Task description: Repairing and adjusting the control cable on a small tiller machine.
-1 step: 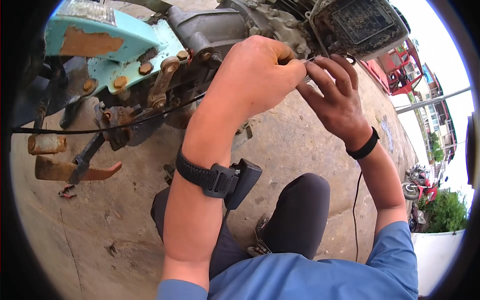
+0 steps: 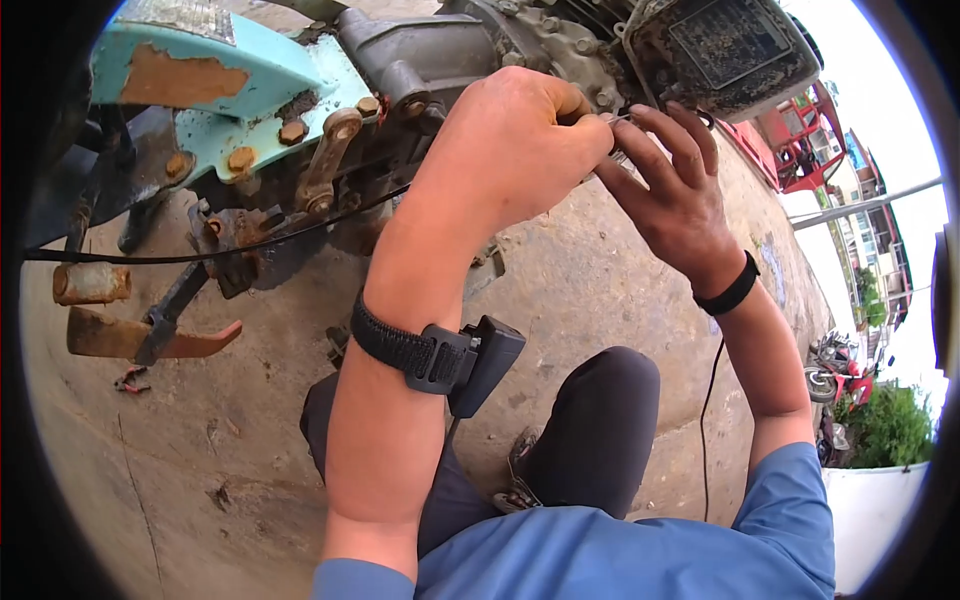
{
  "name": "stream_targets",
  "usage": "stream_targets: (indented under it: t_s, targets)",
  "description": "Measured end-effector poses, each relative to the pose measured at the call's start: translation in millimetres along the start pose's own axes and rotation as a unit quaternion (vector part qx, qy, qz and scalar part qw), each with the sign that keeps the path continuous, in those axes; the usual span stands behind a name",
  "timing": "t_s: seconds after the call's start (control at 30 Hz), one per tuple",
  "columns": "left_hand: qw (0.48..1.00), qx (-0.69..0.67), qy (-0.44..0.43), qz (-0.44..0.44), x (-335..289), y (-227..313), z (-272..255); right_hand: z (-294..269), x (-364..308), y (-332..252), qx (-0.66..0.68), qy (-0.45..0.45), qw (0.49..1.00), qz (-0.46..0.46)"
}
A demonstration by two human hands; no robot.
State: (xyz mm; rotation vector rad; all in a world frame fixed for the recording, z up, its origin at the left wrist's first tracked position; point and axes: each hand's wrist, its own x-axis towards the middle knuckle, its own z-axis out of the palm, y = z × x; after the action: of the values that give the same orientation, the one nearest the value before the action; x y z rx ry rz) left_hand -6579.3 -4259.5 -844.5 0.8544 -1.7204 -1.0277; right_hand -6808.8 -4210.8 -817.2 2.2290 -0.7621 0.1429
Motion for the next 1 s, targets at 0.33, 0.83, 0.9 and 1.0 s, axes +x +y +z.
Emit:
stream_targets:
  t_s: [0.33, 0.83, 0.9, 1.0]
  targets:
    - [1.000, 0.002, 0.019, 0.016, -2, -10, 2, 12, -1, 2, 0.006, -0.043, 0.999, 0.003]
    - [0.996, 0.066, 0.049, 0.035, -3, -13, -1, 10, 18, -4, 0.035, -0.049, 0.998, 0.027]
    - [0.996, 0.062, 0.050, 0.033, -2, -11, -1, 8, 18, -2, 0.039, -0.052, 0.997, 0.028]
    - [0.996, 0.059, 0.054, 0.034, -2, -13, 0, 9, 19, -1, 0.051, -0.057, 0.997, 0.028]
